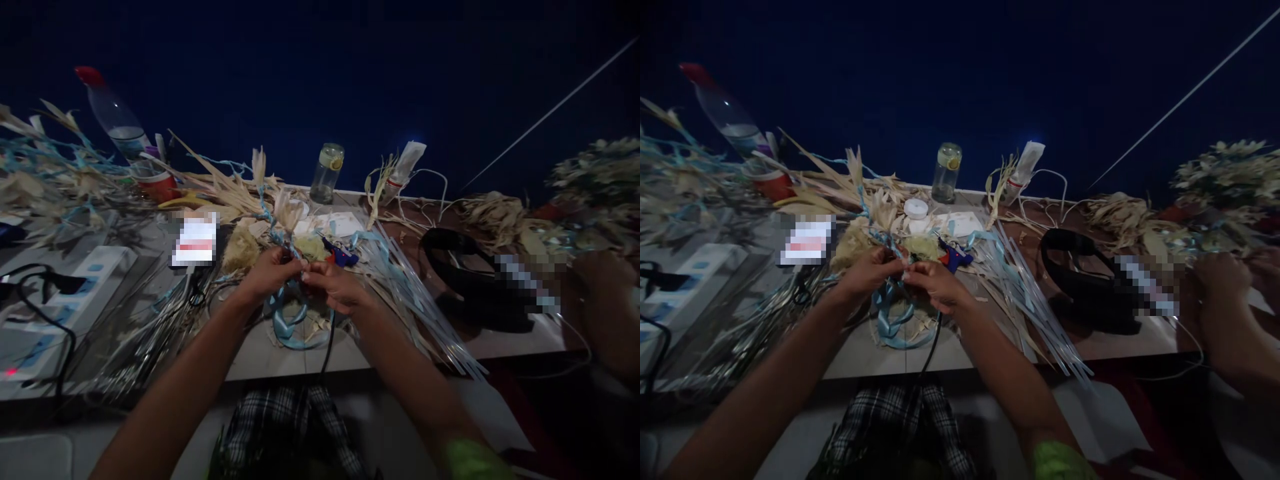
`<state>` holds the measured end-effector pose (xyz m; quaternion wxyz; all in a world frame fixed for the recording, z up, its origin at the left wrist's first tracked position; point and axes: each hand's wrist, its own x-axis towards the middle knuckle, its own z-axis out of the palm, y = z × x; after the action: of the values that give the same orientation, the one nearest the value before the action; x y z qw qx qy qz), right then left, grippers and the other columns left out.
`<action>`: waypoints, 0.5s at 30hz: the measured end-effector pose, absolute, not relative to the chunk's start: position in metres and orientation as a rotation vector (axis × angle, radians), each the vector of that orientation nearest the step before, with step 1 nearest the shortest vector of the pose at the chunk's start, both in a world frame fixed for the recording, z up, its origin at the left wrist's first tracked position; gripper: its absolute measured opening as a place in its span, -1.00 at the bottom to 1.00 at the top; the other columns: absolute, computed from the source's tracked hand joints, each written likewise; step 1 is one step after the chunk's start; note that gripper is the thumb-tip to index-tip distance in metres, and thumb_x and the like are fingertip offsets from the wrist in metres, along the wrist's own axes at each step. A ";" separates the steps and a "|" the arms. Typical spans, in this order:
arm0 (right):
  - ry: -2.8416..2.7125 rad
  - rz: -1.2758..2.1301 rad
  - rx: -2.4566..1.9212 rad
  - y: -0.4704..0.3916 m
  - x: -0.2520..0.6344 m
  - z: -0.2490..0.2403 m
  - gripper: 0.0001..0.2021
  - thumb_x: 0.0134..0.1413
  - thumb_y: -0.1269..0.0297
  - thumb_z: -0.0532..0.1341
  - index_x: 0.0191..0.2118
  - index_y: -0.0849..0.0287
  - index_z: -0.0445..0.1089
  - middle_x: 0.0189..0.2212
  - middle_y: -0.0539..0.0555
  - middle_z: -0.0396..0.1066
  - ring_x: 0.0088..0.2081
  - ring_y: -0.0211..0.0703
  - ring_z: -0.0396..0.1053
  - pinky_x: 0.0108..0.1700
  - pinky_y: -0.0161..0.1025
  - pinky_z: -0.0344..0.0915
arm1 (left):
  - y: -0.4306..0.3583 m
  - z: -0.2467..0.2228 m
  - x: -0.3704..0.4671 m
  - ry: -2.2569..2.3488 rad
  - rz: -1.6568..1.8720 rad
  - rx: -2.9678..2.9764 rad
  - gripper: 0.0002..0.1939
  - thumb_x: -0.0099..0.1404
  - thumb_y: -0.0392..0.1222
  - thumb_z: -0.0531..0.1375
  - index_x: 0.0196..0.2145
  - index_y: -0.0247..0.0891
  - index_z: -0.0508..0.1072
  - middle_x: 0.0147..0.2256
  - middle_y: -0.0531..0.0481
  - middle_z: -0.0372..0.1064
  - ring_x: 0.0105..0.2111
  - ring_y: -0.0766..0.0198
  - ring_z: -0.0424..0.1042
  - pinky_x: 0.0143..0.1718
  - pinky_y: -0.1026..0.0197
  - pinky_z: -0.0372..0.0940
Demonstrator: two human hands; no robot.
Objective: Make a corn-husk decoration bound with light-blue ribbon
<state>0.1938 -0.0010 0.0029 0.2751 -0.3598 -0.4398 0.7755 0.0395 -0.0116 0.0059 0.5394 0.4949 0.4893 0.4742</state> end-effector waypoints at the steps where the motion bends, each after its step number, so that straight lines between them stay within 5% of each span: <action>1: -1.181 2.062 -0.967 -0.002 0.191 0.002 -0.69 -0.37 0.22 0.37 -0.46 0.25 0.30 -0.62 -0.11 0.21 -0.57 -0.43 0.13 -0.48 -0.38 0.04 | -0.011 0.004 0.040 1.167 1.110 1.198 -0.77 -0.08 -0.12 0.25 -0.50 -0.34 0.37 -0.57 0.09 0.26 -0.55 0.39 0.22 -0.48 0.31 0.13; 10: -1.580 1.730 -0.993 -0.006 0.183 -0.007 -0.74 -0.13 0.12 0.21 -0.55 0.23 0.25 -0.69 -0.12 0.07 -0.62 -0.43 -0.04 -0.55 -0.36 -0.13 | -0.007 0.000 0.039 1.184 1.093 1.200 -0.71 -0.12 -0.05 0.28 -0.58 -0.34 0.34 -0.65 0.11 0.21 -0.61 0.42 0.17 -0.55 0.32 0.09; 15: -1.397 1.818 -0.890 -0.004 0.183 -0.007 -0.71 -0.14 0.07 0.21 -0.52 0.22 0.23 -0.69 -0.13 0.07 -0.66 -0.45 -0.02 -0.58 -0.36 -0.13 | -0.010 0.001 0.040 1.211 1.068 1.144 -0.67 -0.06 0.01 0.25 -0.48 -0.33 0.34 -0.58 0.07 0.29 -0.57 0.37 0.24 -0.51 0.30 0.13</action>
<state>0.1832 -0.0036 -0.0067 0.3347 -0.3409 -0.5353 0.6966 0.0397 -0.0102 0.0008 0.5494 0.4831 0.5113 0.4509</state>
